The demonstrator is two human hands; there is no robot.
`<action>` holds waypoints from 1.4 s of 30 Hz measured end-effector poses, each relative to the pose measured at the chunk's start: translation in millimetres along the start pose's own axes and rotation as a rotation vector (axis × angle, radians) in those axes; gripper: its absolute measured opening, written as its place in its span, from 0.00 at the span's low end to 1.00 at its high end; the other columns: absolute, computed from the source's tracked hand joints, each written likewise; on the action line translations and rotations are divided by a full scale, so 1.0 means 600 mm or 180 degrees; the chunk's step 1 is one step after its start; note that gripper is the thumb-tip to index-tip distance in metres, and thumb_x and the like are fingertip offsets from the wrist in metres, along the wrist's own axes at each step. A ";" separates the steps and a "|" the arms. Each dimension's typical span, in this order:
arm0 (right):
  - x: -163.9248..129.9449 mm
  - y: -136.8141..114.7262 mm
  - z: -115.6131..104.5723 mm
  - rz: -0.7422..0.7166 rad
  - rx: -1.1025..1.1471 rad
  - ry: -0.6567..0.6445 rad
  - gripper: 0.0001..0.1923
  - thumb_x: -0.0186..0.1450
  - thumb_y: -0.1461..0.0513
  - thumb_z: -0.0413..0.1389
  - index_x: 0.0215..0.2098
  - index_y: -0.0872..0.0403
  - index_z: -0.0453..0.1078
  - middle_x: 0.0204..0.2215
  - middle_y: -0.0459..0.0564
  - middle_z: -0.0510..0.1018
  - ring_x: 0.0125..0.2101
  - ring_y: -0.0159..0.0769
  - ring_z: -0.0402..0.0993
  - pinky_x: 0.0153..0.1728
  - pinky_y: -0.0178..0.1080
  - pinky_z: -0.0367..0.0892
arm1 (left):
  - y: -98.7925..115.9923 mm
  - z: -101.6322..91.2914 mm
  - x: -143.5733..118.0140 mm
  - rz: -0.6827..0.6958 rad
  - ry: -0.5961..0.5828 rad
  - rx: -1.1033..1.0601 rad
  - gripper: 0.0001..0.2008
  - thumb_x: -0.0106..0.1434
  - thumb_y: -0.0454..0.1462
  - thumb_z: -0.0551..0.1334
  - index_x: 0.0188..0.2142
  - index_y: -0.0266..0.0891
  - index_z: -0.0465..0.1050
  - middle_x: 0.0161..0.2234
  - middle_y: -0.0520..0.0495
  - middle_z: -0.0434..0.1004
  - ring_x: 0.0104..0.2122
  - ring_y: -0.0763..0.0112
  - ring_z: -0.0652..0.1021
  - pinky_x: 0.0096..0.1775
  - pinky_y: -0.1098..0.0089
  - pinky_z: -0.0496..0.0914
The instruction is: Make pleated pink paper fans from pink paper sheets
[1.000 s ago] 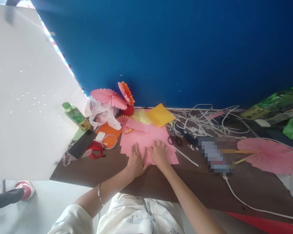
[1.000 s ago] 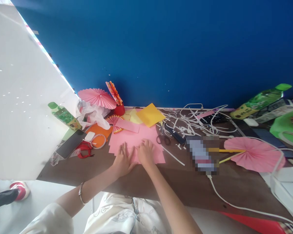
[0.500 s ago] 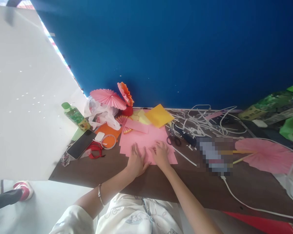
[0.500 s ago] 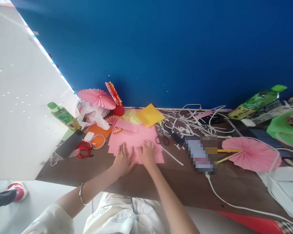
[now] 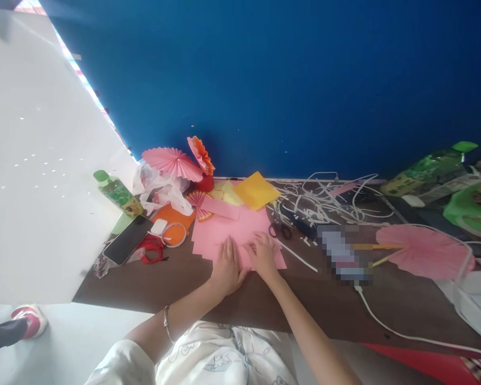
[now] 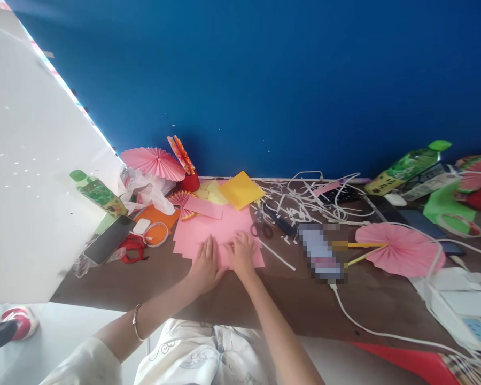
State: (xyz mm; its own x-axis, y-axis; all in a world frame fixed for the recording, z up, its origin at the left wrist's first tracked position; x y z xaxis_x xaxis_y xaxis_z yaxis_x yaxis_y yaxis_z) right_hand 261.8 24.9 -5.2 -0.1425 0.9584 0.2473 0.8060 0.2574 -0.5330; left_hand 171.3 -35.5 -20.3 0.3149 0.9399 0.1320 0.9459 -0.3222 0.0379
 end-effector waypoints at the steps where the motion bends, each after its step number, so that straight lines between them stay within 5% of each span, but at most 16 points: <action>1: -0.001 0.001 -0.002 0.0004 -0.0040 -0.0001 0.12 0.61 0.57 0.50 0.24 0.54 0.68 0.44 0.55 0.69 0.49 0.48 0.59 0.48 0.53 0.52 | -0.001 0.000 -0.001 0.0003 -0.0012 -0.0020 0.36 0.64 0.49 0.42 0.60 0.18 0.43 0.60 0.21 0.44 0.61 0.45 0.48 0.57 0.49 0.48; 18: 0.008 -0.002 -0.002 -0.0234 -0.0506 -0.0014 0.13 0.62 0.56 0.50 0.23 0.53 0.66 0.47 0.55 0.68 0.52 0.50 0.56 0.47 0.57 0.52 | -0.001 0.003 0.003 -0.0029 -0.0124 0.0054 0.37 0.63 0.49 0.43 0.61 0.20 0.42 0.60 0.21 0.46 0.61 0.46 0.50 0.57 0.49 0.46; 28: 0.015 0.007 0.000 0.0129 -0.0505 -0.0119 0.18 0.60 0.52 0.51 0.20 0.55 0.67 0.50 0.57 0.65 0.55 0.56 0.49 0.47 0.61 0.51 | 0.002 -0.004 0.003 0.0010 -0.0131 0.0037 0.36 0.63 0.50 0.42 0.60 0.21 0.45 0.60 0.22 0.48 0.61 0.45 0.50 0.57 0.49 0.47; 42: 0.008 0.007 -0.009 -0.0178 -0.0655 -0.0045 0.16 0.62 0.54 0.50 0.24 0.55 0.71 0.50 0.56 0.66 0.55 0.54 0.49 0.49 0.56 0.51 | 0.007 -0.006 0.006 -0.0037 -0.0161 0.0078 0.35 0.63 0.50 0.44 0.60 0.22 0.47 0.59 0.22 0.50 0.61 0.44 0.50 0.57 0.49 0.46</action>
State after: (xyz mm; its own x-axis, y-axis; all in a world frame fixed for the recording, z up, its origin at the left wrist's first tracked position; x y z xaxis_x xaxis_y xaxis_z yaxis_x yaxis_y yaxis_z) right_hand 267.6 29.8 -2.2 -0.1971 0.9454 0.2597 0.8968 0.2809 -0.3419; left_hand 176.1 -33.8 -16.0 0.3069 0.9482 0.0815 0.9509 -0.3090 0.0147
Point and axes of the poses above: each hand's wrist, its own x-axis towards the middle knuckle, its own z-axis out of the palm, y = z × x, the point moved 9 cm from there along x, towards the middle knuckle
